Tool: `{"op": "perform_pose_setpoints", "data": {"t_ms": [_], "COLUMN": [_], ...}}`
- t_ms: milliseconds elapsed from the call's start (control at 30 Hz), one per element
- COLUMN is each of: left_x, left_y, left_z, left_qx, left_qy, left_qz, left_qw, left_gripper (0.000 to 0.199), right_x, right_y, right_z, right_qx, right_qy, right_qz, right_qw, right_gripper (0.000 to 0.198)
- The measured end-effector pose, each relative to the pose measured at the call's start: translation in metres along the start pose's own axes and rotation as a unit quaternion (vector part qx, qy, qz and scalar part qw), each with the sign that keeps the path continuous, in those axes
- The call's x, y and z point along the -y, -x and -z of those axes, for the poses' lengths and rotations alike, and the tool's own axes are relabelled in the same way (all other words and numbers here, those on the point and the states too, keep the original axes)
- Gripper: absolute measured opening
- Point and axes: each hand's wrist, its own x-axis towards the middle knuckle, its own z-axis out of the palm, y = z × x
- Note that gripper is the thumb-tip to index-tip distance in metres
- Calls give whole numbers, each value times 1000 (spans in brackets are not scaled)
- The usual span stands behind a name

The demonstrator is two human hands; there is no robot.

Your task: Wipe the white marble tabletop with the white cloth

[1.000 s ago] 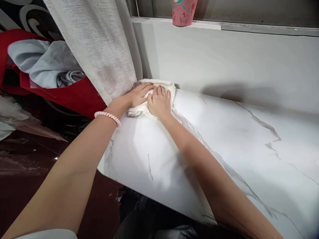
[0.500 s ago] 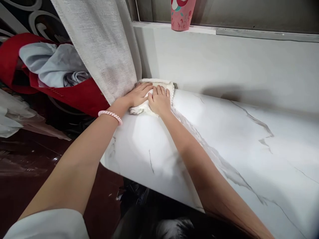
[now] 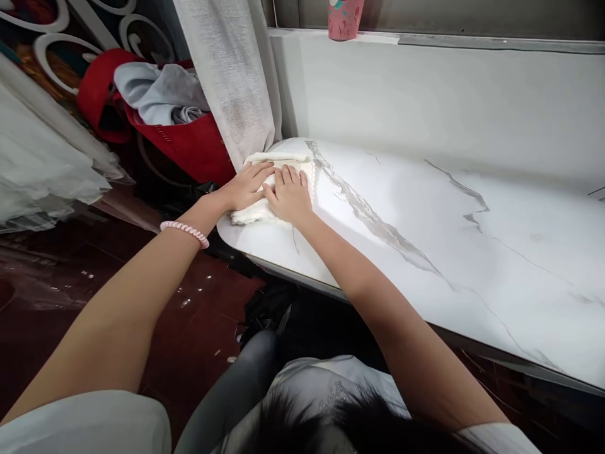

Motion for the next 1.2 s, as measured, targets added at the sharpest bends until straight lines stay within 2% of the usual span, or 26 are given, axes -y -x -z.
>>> {"op": "perform_pose_setpoints", "data": {"t_ms": [133,267,433,567,767,1067,1200], "left_x": [-20,-53,-97,-108,-97,-75,-68], "left_y": [37,58,66,57,8,-112,-159], "left_z": [2,0,-6,-7,-11,-23,-28], "left_qx": [3,0,-8,0,-4,0,0], "left_qy": [-14,-32,-52,-58,-62,-45,-50], "left_qz": [21,31,40,55,77,41,22], "left_qw": [1000,999,998,997,995,998,999], "left_gripper": [64,64,61,60,57,56,57], "right_x": [22,26,13,1,-35,-105,-135], "right_y": [32,64,97,95,56,-1,-24], "right_z": [6,18,36,43,44,53,59], "right_qx": [20,36,45,53,42,-16,-38], "right_qy": [6,13,20,12,17,23,29], "right_qz": [16,30,52,57,60,-44,-61], "right_qw": [1000,999,997,997,997,999,997], "right_gripper": [62,62,63,61,56,53,52]}}
